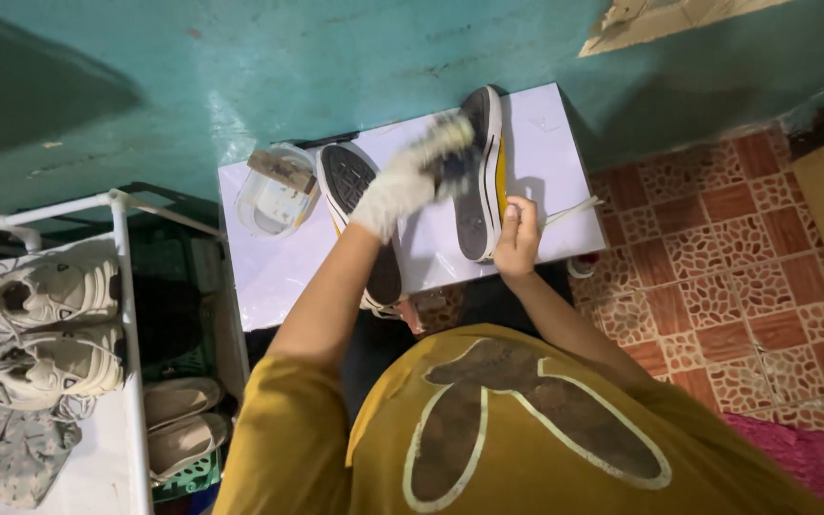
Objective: A person is cleaning a pair of yellow sneakers using a cloth and cleaning solution on a low workbench.
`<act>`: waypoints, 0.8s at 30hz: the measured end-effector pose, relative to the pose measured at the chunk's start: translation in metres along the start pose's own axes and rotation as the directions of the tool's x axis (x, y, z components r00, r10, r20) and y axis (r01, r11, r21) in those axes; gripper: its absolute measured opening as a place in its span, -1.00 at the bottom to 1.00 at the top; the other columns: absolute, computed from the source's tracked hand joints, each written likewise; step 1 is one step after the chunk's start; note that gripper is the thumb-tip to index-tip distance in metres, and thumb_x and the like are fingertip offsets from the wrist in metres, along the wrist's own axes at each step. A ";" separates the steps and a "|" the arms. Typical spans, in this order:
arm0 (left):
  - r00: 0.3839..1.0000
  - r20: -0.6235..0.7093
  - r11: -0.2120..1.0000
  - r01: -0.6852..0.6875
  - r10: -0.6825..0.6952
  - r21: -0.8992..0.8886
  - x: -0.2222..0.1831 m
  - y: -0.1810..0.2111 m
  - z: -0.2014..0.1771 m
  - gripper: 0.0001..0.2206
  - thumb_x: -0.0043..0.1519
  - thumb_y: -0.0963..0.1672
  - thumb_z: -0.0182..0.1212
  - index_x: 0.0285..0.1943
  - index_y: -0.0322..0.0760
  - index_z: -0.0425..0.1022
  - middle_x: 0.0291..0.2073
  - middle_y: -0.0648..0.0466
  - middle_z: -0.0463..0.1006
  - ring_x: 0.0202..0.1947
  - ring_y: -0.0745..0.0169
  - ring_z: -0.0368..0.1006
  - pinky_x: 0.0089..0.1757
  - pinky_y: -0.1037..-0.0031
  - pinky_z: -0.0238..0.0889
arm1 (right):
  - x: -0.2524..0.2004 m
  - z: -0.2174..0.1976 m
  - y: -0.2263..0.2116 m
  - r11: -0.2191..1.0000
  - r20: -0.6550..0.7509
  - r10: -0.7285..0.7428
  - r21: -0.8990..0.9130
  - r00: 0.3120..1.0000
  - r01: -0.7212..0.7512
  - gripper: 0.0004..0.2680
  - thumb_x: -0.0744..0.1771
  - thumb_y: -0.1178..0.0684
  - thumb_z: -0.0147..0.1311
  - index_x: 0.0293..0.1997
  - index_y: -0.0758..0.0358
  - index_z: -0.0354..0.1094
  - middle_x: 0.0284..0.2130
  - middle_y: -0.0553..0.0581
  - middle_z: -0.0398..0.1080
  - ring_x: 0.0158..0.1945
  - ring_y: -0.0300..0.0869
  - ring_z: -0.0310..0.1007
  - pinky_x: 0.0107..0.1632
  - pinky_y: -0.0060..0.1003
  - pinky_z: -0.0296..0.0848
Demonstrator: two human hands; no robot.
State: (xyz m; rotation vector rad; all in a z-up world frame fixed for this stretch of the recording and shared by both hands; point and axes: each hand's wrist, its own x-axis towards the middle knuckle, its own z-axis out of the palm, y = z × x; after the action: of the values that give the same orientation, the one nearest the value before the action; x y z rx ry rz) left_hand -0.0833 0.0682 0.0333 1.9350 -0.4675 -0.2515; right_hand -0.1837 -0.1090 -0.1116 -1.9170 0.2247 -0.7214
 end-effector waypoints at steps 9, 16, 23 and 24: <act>0.890 -0.019 0.774 0.386 -0.456 -0.502 0.072 -0.057 0.024 -0.61 0.22 -0.08 0.34 0.24 -0.04 0.44 0.14 -0.09 0.52 0.10 -0.05 0.49 -0.01 0.23 0.48 | 0.003 0.001 -0.020 0.998 -0.021 -0.058 -0.001 0.998 0.058 -0.86 0.47 0.09 -0.12 0.00 0.18 0.41 -0.53 0.17 0.39 -0.42 -0.02 0.43 -0.24 -0.15 0.45; 0.927 -0.008 0.891 0.362 -0.374 0.273 -0.004 -0.064 0.056 -0.53 0.36 -0.10 0.12 0.47 -0.20 0.26 0.37 -0.24 0.33 0.32 -0.21 0.33 0.26 0.19 0.31 | 0.002 0.000 -0.025 0.998 -0.008 -0.051 0.043 0.999 0.051 -0.86 0.48 0.10 -0.14 0.01 0.20 0.39 -0.51 0.21 0.42 -0.41 0.00 0.46 -0.27 -0.16 0.46; 0.959 0.031 0.857 0.237 -0.282 0.458 -0.081 -0.047 0.080 -0.40 0.23 -0.15 0.18 0.52 -0.28 0.16 0.35 -0.38 0.28 0.29 -0.30 0.34 0.25 0.12 0.30 | -0.002 0.005 -0.011 0.999 -0.018 -0.001 0.035 1.000 0.002 -0.88 0.48 0.09 -0.11 0.07 0.20 0.36 -0.29 0.35 0.51 -0.19 0.19 0.55 -0.09 0.02 0.49; 0.964 0.043 0.858 0.212 -0.261 0.468 -0.096 -0.030 0.079 -0.38 0.20 -0.16 0.17 0.50 -0.33 0.16 0.35 -0.42 0.27 0.27 -0.34 0.35 0.24 0.12 0.32 | -0.001 0.004 -0.010 1.000 -0.027 -0.007 0.025 1.000 0.008 -0.88 0.48 0.10 -0.09 0.07 0.23 0.35 -0.26 0.38 0.50 -0.15 0.21 0.54 -0.07 0.02 0.48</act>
State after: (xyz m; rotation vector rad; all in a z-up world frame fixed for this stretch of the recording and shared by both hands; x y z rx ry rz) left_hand -0.1938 0.0543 -0.0290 2.4623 -0.3773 -0.4347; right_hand -0.1836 -0.1003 -0.1042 -1.8859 0.2241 -0.7526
